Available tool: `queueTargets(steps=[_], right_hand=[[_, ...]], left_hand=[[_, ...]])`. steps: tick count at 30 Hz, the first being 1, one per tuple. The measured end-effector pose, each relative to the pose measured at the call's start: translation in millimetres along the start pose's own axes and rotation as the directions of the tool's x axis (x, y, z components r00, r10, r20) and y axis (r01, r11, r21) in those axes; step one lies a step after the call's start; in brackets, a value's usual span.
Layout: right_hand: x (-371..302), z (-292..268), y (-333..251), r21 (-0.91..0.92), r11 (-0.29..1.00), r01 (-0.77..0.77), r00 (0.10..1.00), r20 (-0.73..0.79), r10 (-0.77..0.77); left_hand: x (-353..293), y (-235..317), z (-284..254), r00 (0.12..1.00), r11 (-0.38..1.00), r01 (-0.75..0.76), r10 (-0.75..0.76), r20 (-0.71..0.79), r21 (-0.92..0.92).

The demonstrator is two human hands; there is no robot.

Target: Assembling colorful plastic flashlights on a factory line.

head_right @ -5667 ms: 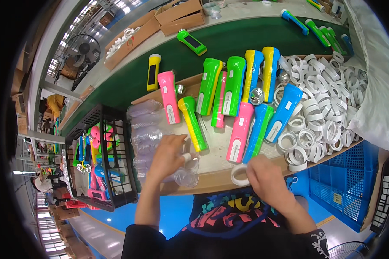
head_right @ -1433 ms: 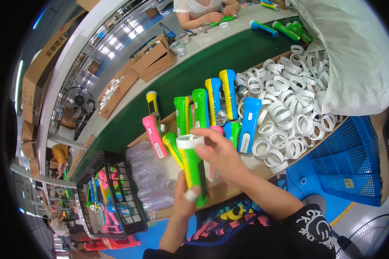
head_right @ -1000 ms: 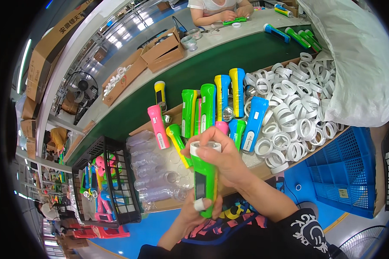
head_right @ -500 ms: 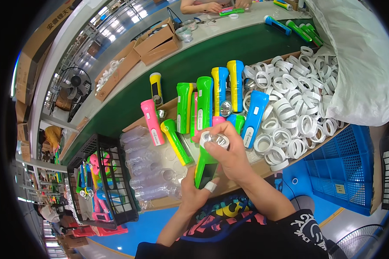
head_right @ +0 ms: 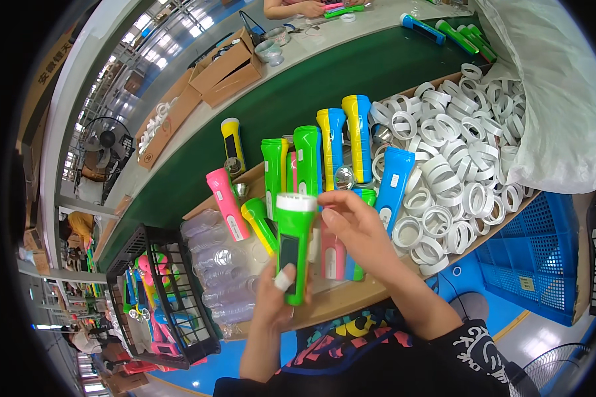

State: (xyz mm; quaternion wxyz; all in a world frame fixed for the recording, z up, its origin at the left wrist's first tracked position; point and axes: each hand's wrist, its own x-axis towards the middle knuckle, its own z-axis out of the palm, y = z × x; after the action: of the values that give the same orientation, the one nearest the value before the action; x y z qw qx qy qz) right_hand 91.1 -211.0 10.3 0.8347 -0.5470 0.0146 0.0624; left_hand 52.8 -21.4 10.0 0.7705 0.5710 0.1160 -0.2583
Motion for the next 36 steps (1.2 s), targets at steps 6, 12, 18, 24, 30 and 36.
queueTargets(steps=[6, 12, 18, 24, 30, 36], right_hand=[[-21, -34, -19, -0.932, 0.234, 0.278, 0.787, 0.081, -0.612], [-61, -61, -33, -0.985, 0.1, 0.138, 0.898, 0.082, -0.433], [-21, -22, -28, -0.167, 0.899, 0.404, 0.901, -0.096, -0.423], [3, 13, -19, 0.365, 0.927, 0.084, 0.995, 0.022, -0.099], [-8, 21, -2, 0.693, 0.721, -0.021, 0.945, 0.248, -0.211], [-13, 11, 5, 0.835, 0.55, -0.009, 0.865, 0.283, -0.415]], left_hand=[[53, 56, -27, 0.608, 0.001, -0.323, 0.767, 0.207, 0.946], [77, 82, -37, 0.594, -0.153, -0.209, 0.765, 0.249, 0.966], [30, 41, 17, 0.796, 0.432, -0.521, 0.556, 0.238, 0.736], [-6, 10, 39, 0.953, 0.789, -0.302, 0.241, 0.182, 0.535], [-38, -14, 35, 0.809, 0.902, 0.346, -0.148, 0.568, -0.259], [-44, -14, 38, 0.828, 0.949, 0.257, -0.12, 0.547, -0.181]])
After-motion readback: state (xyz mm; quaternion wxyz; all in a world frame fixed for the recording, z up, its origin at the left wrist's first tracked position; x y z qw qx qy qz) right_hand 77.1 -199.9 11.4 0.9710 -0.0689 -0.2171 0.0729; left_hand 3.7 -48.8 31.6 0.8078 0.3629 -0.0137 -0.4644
